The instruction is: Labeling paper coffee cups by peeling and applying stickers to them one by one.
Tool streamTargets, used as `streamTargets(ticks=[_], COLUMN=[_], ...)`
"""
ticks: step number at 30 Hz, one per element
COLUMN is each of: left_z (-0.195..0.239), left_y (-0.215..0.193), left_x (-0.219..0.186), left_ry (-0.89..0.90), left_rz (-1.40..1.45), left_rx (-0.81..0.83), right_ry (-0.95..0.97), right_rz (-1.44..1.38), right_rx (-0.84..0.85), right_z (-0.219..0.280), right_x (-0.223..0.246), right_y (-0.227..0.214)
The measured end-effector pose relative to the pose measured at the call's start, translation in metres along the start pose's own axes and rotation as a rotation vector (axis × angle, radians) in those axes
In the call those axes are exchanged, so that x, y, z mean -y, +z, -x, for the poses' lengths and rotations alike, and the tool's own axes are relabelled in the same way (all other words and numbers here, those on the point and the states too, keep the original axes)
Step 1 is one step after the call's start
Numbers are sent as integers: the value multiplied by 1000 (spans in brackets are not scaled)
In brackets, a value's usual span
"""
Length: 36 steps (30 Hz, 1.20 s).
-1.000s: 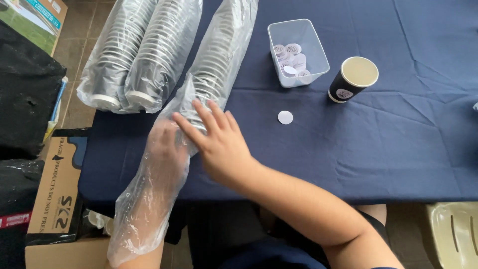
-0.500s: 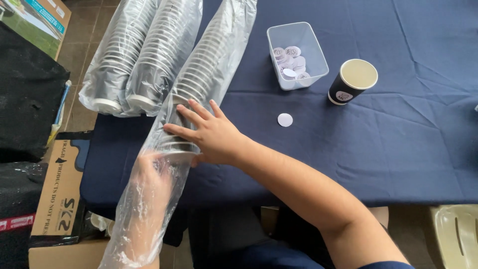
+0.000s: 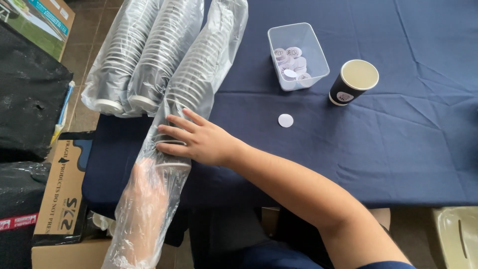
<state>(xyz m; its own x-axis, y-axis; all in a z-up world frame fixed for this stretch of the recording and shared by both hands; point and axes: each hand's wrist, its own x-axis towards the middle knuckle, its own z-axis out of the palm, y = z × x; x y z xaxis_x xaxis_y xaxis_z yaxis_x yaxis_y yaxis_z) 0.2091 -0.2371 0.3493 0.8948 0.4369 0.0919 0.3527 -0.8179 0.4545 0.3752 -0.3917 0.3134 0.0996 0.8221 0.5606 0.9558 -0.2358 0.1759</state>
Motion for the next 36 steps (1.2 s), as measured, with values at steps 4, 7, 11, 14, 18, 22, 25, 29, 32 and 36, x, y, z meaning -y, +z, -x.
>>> streamTargets(ticks=[4,7,11,14,18,22,25,29,32,36], left_z=[17,23,17,10,18,54,77,84,74,63], left_y=[0,1,19,24,19,6,-34,-62,-66,-78], left_x=[19,28,23,16,14,24,24,93,86,66], left_ry=[169,296,451,403,324,257,407,482,542,641], left_rz=[7,8,63,122,58,-42,-21,-187,-116,28], left_rx=[-100,-173,-325,-435,-445,-397,-417,-240,-289,-377], right_ry=[31,71,116,153,160,165,172,195,242,240], right_rz=[9,8,-51,-45,12,13,20,-35,-17,-49], right_rx=[-20,24,64,104,66,3,5,44,9,97], right_z=[-1,1,-4,-6,-3,2,2,-1,-2,2], right_x=[0,-3,8,13,14,15,15,18,20,17], right_y=[7,13,17,21,30,34,32,31,29,25])
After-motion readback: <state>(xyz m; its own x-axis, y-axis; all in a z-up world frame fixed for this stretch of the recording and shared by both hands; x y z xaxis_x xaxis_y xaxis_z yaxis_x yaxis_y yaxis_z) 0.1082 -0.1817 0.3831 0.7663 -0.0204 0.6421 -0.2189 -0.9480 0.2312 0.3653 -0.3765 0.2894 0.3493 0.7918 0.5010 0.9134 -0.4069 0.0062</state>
